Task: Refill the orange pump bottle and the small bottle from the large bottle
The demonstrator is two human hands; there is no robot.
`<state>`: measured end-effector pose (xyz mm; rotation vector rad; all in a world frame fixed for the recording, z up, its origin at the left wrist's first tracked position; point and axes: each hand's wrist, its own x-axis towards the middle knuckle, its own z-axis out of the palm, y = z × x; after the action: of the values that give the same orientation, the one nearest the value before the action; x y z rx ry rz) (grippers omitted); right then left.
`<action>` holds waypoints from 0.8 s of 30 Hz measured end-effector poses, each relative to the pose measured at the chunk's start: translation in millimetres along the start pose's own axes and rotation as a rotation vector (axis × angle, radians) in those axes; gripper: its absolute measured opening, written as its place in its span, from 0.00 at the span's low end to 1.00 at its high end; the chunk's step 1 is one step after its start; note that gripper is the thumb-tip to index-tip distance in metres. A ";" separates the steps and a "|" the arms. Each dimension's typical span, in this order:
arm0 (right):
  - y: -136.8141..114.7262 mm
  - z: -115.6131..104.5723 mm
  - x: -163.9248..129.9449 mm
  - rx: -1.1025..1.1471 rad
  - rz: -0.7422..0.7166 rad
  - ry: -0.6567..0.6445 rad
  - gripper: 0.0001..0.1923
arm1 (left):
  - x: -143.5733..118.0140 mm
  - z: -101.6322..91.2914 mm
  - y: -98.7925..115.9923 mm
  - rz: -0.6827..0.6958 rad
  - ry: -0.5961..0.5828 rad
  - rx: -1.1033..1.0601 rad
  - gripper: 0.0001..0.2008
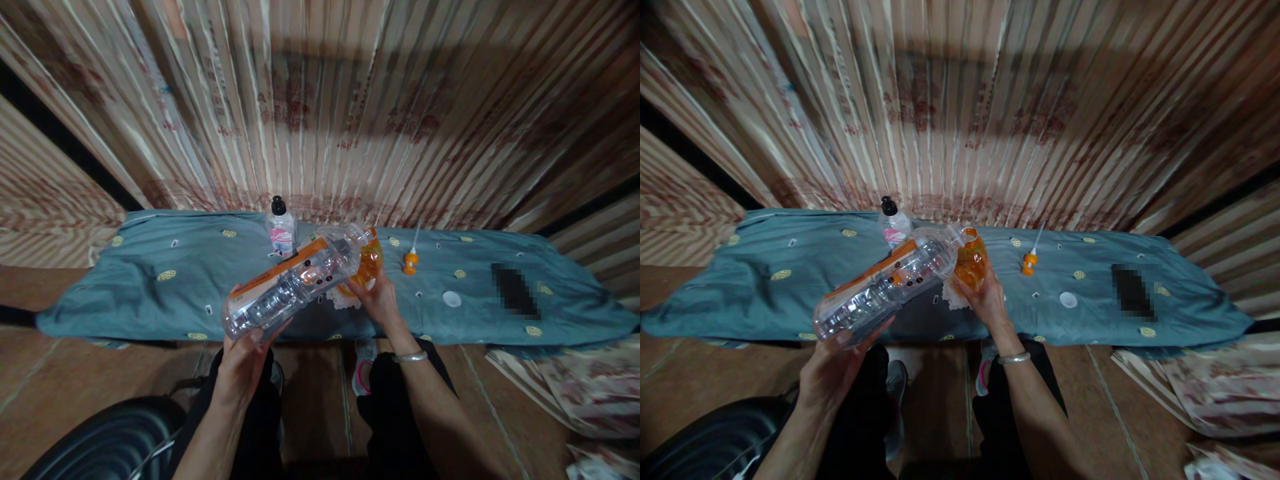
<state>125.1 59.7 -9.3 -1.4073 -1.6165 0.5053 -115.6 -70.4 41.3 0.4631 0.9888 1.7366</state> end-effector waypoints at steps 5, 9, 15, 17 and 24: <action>1.7 -0.3 -0.6 -0.021 -0.008 0.007 0.41 | -5.5 8.1 3.3 0.008 0.019 0.010 0.36; 2.5 -0.1 -0.9 -0.023 -0.003 0.016 0.44 | -7.2 10.9 4.1 0.016 0.038 0.011 0.36; 3.9 -0.3 -0.8 -0.014 -0.004 0.009 0.42 | -7.1 11.2 3.8 0.044 0.034 0.030 0.36; 4.2 -0.7 -1.0 -0.017 0.001 0.007 0.42 | -7.1 11.8 4.1 0.052 0.031 0.037 0.37; 1.5 -1.0 -1.1 -0.025 0.014 0.011 0.42 | -6.1 9.8 3.9 0.081 0.015 0.084 0.39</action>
<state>126.7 58.8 -10.4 -1.4388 -1.6104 0.4868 -108.6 -72.6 51.1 0.5515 1.0696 1.7772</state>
